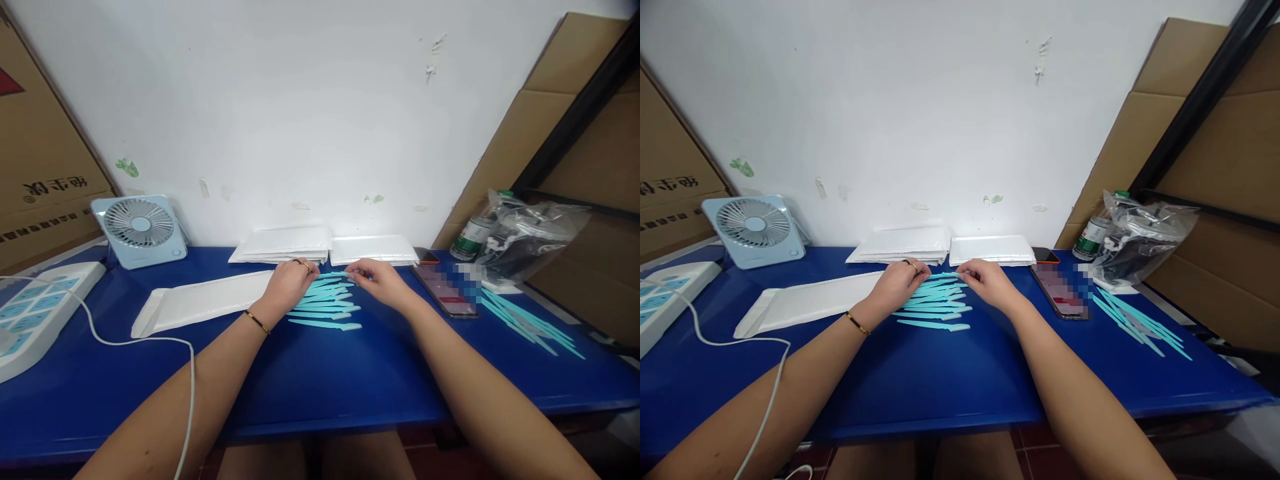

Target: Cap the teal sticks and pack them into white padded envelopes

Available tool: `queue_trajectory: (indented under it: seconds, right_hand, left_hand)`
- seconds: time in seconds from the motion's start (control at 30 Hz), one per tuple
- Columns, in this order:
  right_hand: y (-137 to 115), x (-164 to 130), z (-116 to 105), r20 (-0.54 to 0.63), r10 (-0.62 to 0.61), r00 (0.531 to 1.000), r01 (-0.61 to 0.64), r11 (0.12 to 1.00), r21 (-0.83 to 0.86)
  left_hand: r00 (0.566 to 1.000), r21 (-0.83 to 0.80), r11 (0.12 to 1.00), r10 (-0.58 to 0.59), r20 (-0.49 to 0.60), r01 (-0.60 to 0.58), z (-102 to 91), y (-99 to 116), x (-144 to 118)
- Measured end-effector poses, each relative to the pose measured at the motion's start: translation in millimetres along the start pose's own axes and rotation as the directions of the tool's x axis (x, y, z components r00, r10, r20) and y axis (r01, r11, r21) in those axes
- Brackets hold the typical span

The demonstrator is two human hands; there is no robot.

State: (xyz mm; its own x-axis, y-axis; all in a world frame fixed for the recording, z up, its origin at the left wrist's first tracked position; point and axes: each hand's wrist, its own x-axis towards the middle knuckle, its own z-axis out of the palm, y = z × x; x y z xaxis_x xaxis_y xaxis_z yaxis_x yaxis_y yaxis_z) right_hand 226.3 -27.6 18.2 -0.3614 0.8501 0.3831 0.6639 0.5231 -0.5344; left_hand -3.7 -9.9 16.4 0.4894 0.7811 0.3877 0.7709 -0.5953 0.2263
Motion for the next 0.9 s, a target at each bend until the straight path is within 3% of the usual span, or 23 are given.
queue_trajectory:
  seconds: [0.2,0.37,0.43,0.53,0.63,0.9]
  right_hand:
    - [-5.5,-1.0,-2.3,0.084,-0.02,0.996,0.016,0.998,0.053]
    - [25.2,-2.9,-25.4,-0.083,0.168,0.982,-0.181,0.963,-0.199]
    - [38.3,-4.2,-30.5,-0.062,0.272,0.96,-0.277,0.91,-0.308]
    - [50.1,-4.5,-26.5,0.014,0.384,0.923,-0.346,0.847,-0.404]
    - [54.2,-2.6,-15.5,0.054,0.386,0.921,-0.321,0.829,-0.457]
    - [51.8,0.7,-4.4,0.018,0.462,0.887,-0.348,0.692,-0.632]
  left_hand:
    - [0.995,-0.068,0.994,0.084,0.056,-0.08,-0.6,6.9,-3.5]
    - [0.988,0.051,0.999,0.003,0.153,-0.011,8.1,-1.5,-4.2]
    - [0.986,0.087,0.996,-0.031,0.162,0.017,12.5,-7.0,-3.1]
    - [0.983,0.075,0.996,-0.06,0.175,0.047,17.1,-12.7,-1.0]
    - [0.979,0.05,0.997,-0.072,0.19,0.064,18.5,-13.7,0.3]
    - [0.967,-0.039,0.991,-0.115,0.227,0.127,16.6,-12.0,-1.9]
